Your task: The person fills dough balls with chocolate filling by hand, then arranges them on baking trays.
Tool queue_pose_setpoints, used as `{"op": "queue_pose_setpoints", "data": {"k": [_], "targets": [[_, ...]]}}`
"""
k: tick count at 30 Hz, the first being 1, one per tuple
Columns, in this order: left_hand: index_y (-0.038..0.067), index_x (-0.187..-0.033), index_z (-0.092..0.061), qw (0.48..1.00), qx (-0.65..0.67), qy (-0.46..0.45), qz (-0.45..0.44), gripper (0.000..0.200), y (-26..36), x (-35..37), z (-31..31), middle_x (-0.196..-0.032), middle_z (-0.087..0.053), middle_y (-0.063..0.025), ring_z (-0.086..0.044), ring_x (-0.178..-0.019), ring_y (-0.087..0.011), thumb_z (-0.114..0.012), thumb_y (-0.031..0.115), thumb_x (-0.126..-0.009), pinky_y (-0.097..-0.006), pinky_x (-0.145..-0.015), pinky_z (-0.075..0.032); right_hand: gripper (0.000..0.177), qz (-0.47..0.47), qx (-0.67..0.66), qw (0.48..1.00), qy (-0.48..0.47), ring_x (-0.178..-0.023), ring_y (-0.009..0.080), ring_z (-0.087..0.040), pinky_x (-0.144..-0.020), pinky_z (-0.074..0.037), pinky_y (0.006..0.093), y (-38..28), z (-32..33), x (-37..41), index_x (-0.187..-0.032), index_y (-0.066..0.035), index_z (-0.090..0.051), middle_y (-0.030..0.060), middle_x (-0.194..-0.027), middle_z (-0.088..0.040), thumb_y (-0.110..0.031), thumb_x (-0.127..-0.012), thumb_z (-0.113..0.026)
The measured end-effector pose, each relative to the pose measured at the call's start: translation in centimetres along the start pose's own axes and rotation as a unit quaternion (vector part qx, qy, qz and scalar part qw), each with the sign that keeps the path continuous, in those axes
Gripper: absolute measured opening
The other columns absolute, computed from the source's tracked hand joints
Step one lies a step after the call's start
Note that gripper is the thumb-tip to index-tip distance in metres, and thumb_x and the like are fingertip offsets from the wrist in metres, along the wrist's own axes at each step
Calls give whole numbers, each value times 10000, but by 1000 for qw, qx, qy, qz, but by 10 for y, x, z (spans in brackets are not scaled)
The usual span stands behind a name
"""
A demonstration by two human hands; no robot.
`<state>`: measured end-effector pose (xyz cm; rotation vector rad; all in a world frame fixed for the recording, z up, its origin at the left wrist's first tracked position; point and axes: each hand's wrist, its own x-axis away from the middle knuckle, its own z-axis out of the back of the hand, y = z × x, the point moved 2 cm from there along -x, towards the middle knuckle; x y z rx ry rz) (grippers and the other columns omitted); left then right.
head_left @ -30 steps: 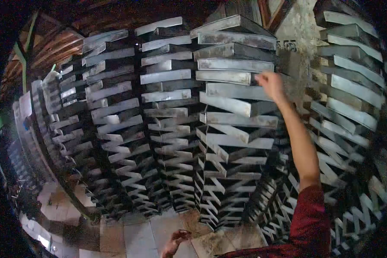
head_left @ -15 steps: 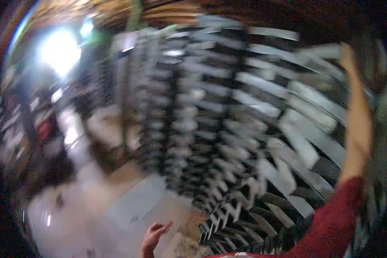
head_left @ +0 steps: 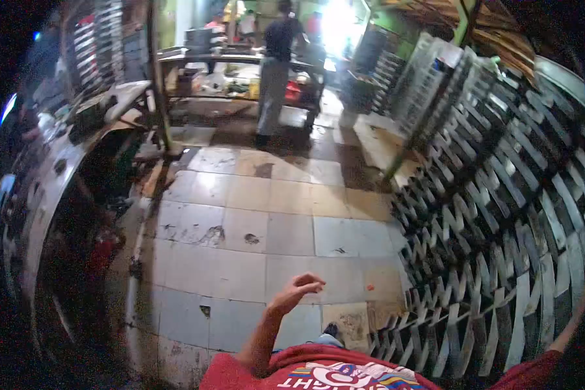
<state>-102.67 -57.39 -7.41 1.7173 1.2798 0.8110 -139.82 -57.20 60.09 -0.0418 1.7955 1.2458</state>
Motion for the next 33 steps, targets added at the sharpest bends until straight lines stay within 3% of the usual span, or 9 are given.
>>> {"op": "queue_pose_setpoints", "data": {"k": [3,4,6,9,18,21,22,25,33], "targets": [[27,-966,-574,996,-57,72,-10,226,15,71,52,-935,-584,-50,-531,-883,-127,-533,183,-808,-278,-808,-409,758,93,-151,980,86,-1038,385,-450,-869,-372,459,-79,36,-40,-1161,8,-435,228,-1111,-489,-294,-557,-777],[30,-967,-572,994,-19,105,-12,228,22,99,68,-939,-586,-53,-535,-880,-134,-549,190,-807,-286,-809,-410,749,4,-250,968,13,-1062,375,-446,-883,-370,446,-111,55,-63,-1172,-11,-436,226,-1142,-477,-292,-567,-776],[31,-972,-571,990,3,140,-26,229,30,148,103,-941,-586,-55,-536,-879,-137,-556,189,-807,-285,-807,-410,754,58,-322,945,-27,-1104,348,-427,-920,-343,448,-161,80,-92,-1212,-67,-421,211,-1175,-460,-339,-595,-761],[35,-981,-567,973,33,216,-67,224,49,211,147,-945,-588,-50,-535,-874,-131,-571,181,-812,-275,-800,-411,774,84,-662,744,-46,-1083,238,-454,-922,-375,378,-278,84,-133,-1244,-64,-379,136,-1194,-462,-151,-569,-747],[39,-1024,-540,851,-41,499,-157,298,122,415,240,-1030,-553,-55,-526,-946,-135,-605,221,-798,-262,-837,-402,733,279,-826,421,250,-1029,268,-483,-873,-393,390,-571,461,-352,-1187,-45,-398,158,-1127,-491,-194,-566,-758],[35,-1027,-534,787,46,548,-280,300,136,480,281,-1057,-545,-73,-529,-961,-152,-606,213,-796,-281,-846,-410,721,289,-836,320,340,-1011,278,-493,-856,-399,394,-605,593,-409,-1168,-39,-404,165,-1105,-501,-208,-565,-761],[28,-1017,-535,720,-77,655,-217,296,162,496,274,-1052,-553,-81,-533,-962,-159,-606,215,-799,-299,-857,-415,717,291,-835,285,369,-1006,281,-496,-851,-401,395,-611,636,-427,-1162,-37,-406,168,-1098,-504,-213,-565,-763],[20,-1001,-541,623,-47,733,-269,292,151,553,310,-1012,-569,-87,-546,-926,-163,-603,229,-807,-308,-832,-427,706,287,-827,183,447,-988,291,-506,-834,-407,399,-613,773,-460,-1143,-30,-413,175,-1075,-514,-227,-564,-766],[20,-951,-557,428,5,826,-367,210,157,597,322,-953,-589,-103,-567,-843,-176,-589,177,-815,-305,-749,-454,682,243,-804,-25,543,-940,318,-531,-790,-422,409,-600,1014,-484,-1092,-13,-430,194,-1016,-539,-265,-561,-776]]}}
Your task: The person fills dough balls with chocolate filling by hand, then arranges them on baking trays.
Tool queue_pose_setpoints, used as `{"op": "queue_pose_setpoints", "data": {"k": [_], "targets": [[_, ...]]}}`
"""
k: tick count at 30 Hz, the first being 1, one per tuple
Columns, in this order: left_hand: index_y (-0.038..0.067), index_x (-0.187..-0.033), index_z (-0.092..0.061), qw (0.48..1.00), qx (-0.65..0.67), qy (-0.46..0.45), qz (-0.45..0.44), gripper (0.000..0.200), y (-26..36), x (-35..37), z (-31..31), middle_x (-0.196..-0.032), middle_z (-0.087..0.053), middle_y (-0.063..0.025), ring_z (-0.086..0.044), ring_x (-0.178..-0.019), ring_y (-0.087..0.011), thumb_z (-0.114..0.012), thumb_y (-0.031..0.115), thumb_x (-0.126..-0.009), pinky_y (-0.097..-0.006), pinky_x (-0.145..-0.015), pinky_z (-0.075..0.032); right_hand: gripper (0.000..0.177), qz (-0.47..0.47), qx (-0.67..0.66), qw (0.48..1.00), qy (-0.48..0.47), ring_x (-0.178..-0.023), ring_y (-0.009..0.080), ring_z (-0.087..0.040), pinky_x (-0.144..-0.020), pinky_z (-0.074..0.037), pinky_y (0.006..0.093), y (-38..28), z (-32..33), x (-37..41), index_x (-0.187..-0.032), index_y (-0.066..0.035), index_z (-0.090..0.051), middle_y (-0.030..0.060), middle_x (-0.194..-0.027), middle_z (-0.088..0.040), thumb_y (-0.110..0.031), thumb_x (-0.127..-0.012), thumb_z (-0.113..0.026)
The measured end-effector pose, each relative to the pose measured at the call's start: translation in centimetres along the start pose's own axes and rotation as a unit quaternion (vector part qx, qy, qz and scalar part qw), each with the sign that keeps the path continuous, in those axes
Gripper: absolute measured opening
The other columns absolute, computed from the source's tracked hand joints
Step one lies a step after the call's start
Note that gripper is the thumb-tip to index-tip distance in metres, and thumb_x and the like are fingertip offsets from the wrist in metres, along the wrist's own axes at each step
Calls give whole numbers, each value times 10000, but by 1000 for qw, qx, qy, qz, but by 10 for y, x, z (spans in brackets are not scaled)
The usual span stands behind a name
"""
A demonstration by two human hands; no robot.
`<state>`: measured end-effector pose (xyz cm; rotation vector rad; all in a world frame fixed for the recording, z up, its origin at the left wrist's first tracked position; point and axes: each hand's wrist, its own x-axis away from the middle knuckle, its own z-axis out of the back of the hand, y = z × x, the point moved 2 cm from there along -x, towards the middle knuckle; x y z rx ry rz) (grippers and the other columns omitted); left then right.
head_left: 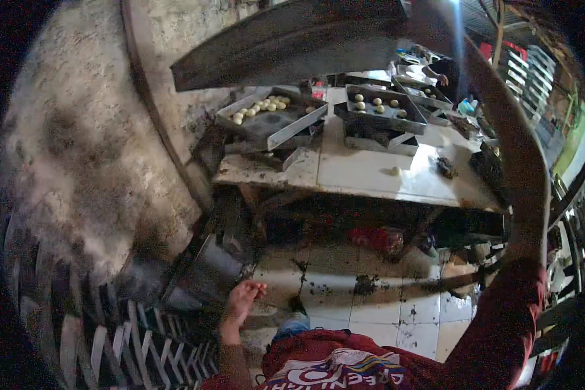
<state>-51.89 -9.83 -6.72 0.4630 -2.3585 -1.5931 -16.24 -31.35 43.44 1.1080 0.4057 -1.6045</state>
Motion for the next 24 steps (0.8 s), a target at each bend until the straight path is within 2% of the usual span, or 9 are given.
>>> {"op": "queue_pose_setpoints", "data": {"k": [2,6,8,10,12,13,19,22,24], "targets": [[22,-926,-566,996,63,61,19,174,-7,-31,1,-945,-592,-105,-569,-837,-181,-582,149,-809,-307,-745,-457,677,6,-1,1000,20,-928,325,-538,-779,-426,412,27,-35,-7,-1079,-9,-434,199,-1002,-546,-275,-560,-778],[25,-916,-568,994,69,79,12,150,-16,-129,-12,-938,-591,-106,-570,-834,-186,-568,129,-809,-301,-736,-459,638,31,-7,999,35,-869,310,-560,-746,-445,382,100,-88,-16,-1062,-13,-433,182,-961,-555,-239,-572,-774],[29,-936,-556,986,165,-3,7,154,-3,-194,-34,-939,-588,-108,-570,-824,-196,-556,123,-815,-311,-740,-458,665,6,21,999,25,-893,302,-552,-760,-446,380,140,-105,-18,-1083,-21,-428,176,-990,-544,-238,-562,-780],[35,-953,-545,991,124,-48,5,157,-19,-268,-42,-975,-577,-110,-560,-842,-195,-549,126,-825,-321,-766,-445,693,-15,51,998,16,-917,295,-545,-775,-447,377,179,-120,-27,-1104,-28,-422,170,-1019,-533,-237,-553,-785],[35,-968,-537,978,105,-177,20,163,-17,-328,-62,-1011,-562,-102,-544,-869,-182,-542,125,-833,-321,-802,-424,720,-40,70,997,13,-941,287,-537,-790,-447,374,210,-138,-22,-1124,-35,-416,164,-1049,-522,-236,-543,-791],[33,-983,-528,979,60,-196,23,174,-14,-350,-74,-1030,-552,-94,-532,-895,-168,-533,133,-842,-309,-822,-405,734,-54,78,995,11,-953,283,-533,-797,-448,373,226,-151,-18,-1135,-39,-413,161,-1063,-517,-236,-538,-794],[29,-968,-523,975,19,-222,14,162,-32,-427,-128,-1008,-550,-85,-531,-894,-162,-539,133,-845,-301,-795,-425,821,-126,149,981,-20,-1025,261,-511,-842,-450,365,329,-243,26,-1197,-60,-396,143,-1151,-485,-233,-509,-810],[23,-966,-519,981,15,-194,11,139,-58,-446,-162,-1003,-549,-90,-526,-888,-160,-533,83,-842,-302,-783,-438,797,-42,250,967,-38,-1032,294,-500,-817,-463,392,439,-327,88,-1214,-56,-377,157,-1214,-431,-242,-550,-776],[22,-972,-517,977,79,-196,43,149,-86,-460,-177,-1005,-548,-93,-525,-875,-159,-538,85,-839,-304,-780,-439,755,-144,191,962,-136,-1053,309,-469,-812,-458,421,467,-361,121,-1216,-52,-363,165,-1192,-429,-216,-583,-740]]}}
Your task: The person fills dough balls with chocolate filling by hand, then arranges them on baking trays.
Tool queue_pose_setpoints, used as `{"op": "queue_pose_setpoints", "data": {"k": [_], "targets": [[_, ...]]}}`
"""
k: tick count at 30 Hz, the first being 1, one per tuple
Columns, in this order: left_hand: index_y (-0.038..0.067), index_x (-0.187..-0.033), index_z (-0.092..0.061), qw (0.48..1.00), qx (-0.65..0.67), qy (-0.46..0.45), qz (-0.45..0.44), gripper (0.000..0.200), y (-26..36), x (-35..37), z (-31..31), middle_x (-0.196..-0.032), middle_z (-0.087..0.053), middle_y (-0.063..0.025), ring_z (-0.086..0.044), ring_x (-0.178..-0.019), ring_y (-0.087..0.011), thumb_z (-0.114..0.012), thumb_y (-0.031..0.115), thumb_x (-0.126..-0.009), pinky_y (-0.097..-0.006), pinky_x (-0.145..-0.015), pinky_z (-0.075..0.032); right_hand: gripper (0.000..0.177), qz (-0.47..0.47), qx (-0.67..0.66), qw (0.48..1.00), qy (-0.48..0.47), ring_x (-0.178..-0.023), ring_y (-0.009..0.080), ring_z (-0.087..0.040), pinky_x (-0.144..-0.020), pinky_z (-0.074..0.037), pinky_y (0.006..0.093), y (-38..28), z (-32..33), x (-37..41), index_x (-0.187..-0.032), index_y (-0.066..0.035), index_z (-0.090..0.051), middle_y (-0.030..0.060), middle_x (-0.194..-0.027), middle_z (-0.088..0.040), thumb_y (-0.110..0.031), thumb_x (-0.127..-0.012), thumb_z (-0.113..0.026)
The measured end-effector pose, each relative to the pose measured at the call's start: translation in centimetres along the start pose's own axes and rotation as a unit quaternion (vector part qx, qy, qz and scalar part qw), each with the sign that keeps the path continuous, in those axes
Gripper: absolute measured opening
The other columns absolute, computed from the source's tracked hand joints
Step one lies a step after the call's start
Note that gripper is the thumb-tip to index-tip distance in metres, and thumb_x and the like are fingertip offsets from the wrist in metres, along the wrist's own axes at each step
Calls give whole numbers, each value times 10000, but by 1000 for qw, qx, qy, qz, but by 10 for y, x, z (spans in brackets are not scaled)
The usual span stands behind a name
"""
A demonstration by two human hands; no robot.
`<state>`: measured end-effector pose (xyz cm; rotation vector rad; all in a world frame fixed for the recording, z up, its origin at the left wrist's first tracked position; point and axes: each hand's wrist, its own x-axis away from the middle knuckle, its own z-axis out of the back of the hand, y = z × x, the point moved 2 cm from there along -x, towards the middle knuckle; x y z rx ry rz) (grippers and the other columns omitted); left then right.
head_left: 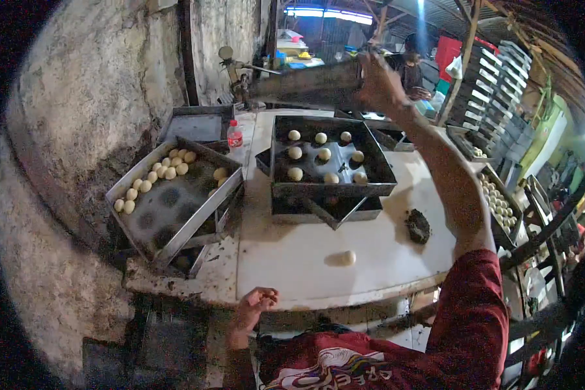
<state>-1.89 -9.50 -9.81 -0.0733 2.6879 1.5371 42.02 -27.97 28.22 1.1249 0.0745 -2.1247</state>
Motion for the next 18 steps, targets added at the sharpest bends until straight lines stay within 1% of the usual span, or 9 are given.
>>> {"op": "queue_pose_setpoints", "data": {"k": [3,4,6,9,12,13,14,16,18], "targets": [[16,-1010,-514,996,-62,47,37,198,35,-24,-58,-1012,-544,-105,-526,-871,-172,-539,98,-831,-300,-774,-441,642,33,-37,999,10,-1019,326,-456,-778,-456,439,-43,3,65,-1142,-43,-397,161,-1089,-458,-164,-593,-705],[14,-1019,-514,990,-103,65,72,212,24,-28,-77,-1018,-542,-113,-527,-875,-182,-539,101,-827,-302,-771,-441,592,55,-98,993,24,-985,327,-461,-769,-448,439,-32,-38,102,-1100,-43,-418,157,-1042,-467,-147,-588,-697],[7,-1012,-519,994,-42,93,47,230,-2,-33,-67,-1022,-541,-123,-532,-879,-193,-553,116,-812,-303,-772,-440,517,26,-84,996,12,-904,327,-461,-745,-421,429,-53,-58,148,-1017,-57,-441,136,-972,-473,-94,-561,-681],[14,-1016,-508,988,-110,103,17,275,1,-36,-80,-1037,-530,-124,-516,-931,-194,-583,146,-787,-316,-803,-422,471,25,-205,978,1,-860,311,-460,-741,-387,407,-76,-55,198,-982,-65,-448,115,-909,-476,-54,-559,-653],[18,-1016,-502,970,-118,161,137,248,2,-36,-85,-1039,-525,-125,-508,-948,-203,-553,122,-797,-325,-828,-405,475,29,-248,968,3,-878,297,-459,-736,-374,395,-89,-58,230,-957,-76,-451,95,-899,-479,-43,-530,-659],[20,-1002,-504,994,-21,89,63,220,-1,-46,-83,-1037,-522,-125,-510,-941,-206,-530,112,-803,-330,-844,-394,378,45,-243,969,-13,-903,278,-462,-741,-370,392,-94,-63,237,-959,-79,-474,90,-923,-484,-100,-604,-603],[20,-1002,-504,993,-22,94,68,220,-3,-46,-80,-1037,-522,-125,-510,-941,-206,-530,112,-803,-330,-844,-394,297,60,-238,969,-29,-928,259,-464,-746,-365,388,-99,-68,243,-961,-82,-497,84,-947,-488,-157,-678,-548],[16,-1006,-499,994,64,39,73,239,12,-56,-77,-1049,-515,-124,-502,-946,-202,-532,139,-803,-329,-841,-389,313,47,-252,966,-21,-942,268,-459,-750,-360,403,-106,-74,251,-972,-89,-491,78,-948,-488,-162,-674,-554],[16,-1014,-499,992,6,70,103,272,21,-63,-73,-1054,-511,-130,-499,-950,-203,-548,169,-795,-334,-846,-383,328,21,-297,954,16,-953,272,-450,-754,-354,418,-108,-72,252,-978,-93,-484,75,-965,-483,-142,-665,-568]]}}
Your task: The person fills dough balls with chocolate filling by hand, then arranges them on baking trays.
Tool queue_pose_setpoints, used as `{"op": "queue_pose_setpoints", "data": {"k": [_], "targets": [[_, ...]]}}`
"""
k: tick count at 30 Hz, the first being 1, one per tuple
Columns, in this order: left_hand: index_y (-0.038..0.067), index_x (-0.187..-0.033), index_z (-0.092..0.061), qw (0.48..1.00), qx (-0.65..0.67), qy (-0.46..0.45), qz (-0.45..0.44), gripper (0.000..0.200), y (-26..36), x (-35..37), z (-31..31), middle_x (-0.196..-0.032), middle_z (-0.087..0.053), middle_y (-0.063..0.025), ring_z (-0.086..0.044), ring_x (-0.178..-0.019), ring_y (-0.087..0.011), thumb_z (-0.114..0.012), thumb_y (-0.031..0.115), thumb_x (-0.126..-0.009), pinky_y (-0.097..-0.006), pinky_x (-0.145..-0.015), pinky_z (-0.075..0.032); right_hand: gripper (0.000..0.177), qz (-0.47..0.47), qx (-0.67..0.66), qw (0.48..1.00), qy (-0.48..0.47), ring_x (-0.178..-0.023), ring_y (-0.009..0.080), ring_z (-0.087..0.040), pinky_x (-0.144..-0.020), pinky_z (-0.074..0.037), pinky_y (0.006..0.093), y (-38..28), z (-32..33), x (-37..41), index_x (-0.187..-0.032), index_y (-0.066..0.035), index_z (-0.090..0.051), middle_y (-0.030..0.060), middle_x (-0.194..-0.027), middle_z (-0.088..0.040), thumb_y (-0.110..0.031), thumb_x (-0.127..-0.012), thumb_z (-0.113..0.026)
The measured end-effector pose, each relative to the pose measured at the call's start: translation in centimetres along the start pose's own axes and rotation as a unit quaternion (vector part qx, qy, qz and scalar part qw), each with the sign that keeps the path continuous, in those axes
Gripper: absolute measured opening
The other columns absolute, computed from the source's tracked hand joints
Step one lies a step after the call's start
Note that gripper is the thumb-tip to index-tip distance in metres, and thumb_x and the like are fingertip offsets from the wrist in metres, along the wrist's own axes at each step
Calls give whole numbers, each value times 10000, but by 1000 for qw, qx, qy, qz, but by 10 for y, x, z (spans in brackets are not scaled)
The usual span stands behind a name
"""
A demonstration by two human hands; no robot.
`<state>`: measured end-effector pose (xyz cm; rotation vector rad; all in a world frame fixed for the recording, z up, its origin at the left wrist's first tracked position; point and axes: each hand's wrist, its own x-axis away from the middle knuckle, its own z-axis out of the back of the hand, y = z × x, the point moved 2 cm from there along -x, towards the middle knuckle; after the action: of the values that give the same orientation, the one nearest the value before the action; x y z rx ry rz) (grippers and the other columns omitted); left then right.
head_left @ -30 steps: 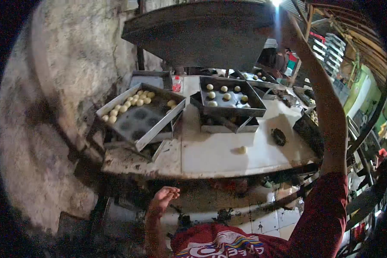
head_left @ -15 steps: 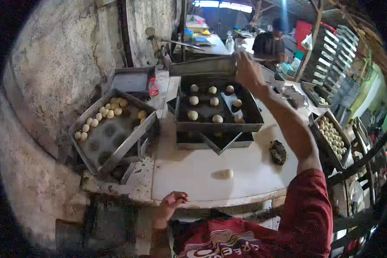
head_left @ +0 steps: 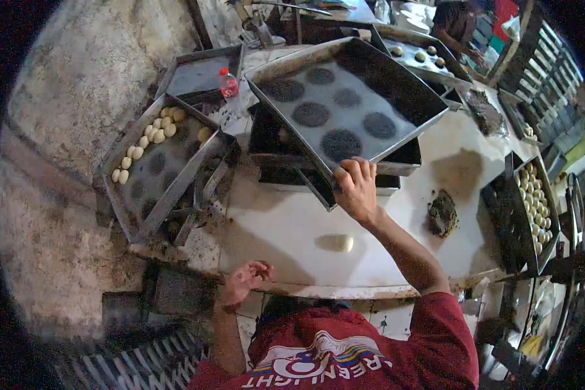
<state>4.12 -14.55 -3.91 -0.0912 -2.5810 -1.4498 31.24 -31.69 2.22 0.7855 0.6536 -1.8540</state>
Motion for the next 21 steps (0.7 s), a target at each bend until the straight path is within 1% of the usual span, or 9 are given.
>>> {"op": "queue_pose_setpoints", "data": {"k": [2,6,8,10,14,16,17,18,21], "targets": [[15,-1022,-499,998,-53,26,29,307,0,-7,10,-1059,-507,-136,-496,-953,-205,-564,200,-786,-339,-851,-377,322,-5,4,1000,-3,-982,280,-436,-762,-351,426,-1,-5,8,-967,-97,-490,81,-999,-474,-132,-659,-576],[16,-1062,-493,989,-18,-147,4,400,-5,-46,41,-1113,-483,-136,-476,-989,-193,-603,253,-758,-335,-869,-361,329,-10,41,998,-39,-1092,316,-377,-834,-335,452,-4,-3,11,-967,-110,-496,112,-1119,-429,-104,-656,-603],[17,-1074,-491,976,-15,-219,5,433,1,-58,48,-1132,-475,-132,-469,-1001,-189,-621,271,-749,-333,-876,-356,509,-60,-50,993,85,-1162,369,-317,-953,-268,476,-18,15,16,-1034,-107,-464,179,-1242,-340,-80,-593,-717],[25,-1092,-488,941,-244,-232,-24,469,34,-55,54,-1154,-462,-112,-451,-1023,-178,-639,307,-749,-329,-884,-351,473,-188,-45,970,148,-1160,380,-317,-945,-287,470,-33,21,54,-988,-82,-499,195,-1266,-310,-75,-581,-740],[54,-1031,-541,915,-301,-255,-82,353,159,-20,93,-1054,-528,-85,-511,-925,-157,-622,288,-779,-304,-818,-410,408,-318,-28,928,-191,-1057,357,-422,-896,-362,431,-44,-17,135,-1073,-69,-503,166,-1128,-467,-141,-706,-668],[46,-986,-566,920,-364,-104,-99,279,226,-16,126,-982,-561,-69,-534,-874,-139,-615,240,-792,-285,-783,-431,482,-309,-68,910,-267,-1094,350,-380,-900,-350,441,-59,-31,145,-1120,-81,-472,169,-1172,-433,-194,-697,-676],[34,-933,-577,848,-507,15,-154,235,264,-20,134,-906,-577,-47,-539,-843,-125,-620,213,-787,-270,-770,-432,496,-294,-78,911,-278,-1075,348,-384,-884,-362,431,-65,-34,145,-1104,-88,-483,162,-1145,-445,-204,-667,-685],[31,-893,-575,891,-407,106,-172,194,288,-35,155,-849,-576,-20,-544,-808,-119,-616,186,-783,-256,-744,-436,496,-288,-86,913,-276,-1075,348,-384,-884,-362,431,-67,-39,141,-1104,-88,-483,162,-1145,-445,-204,-667,-685],[30,-880,-567,768,-557,228,-216,205,329,-112,267,-799,-582,-34,-553,-780,-127,-622,174,-745,-262,-711,-444,449,-260,16,881,-395,-997,332,-402,-849,-381,444,-60,-51,155,-1022,-42,-545,146,-983,-489,-169,-618,-692]]}}
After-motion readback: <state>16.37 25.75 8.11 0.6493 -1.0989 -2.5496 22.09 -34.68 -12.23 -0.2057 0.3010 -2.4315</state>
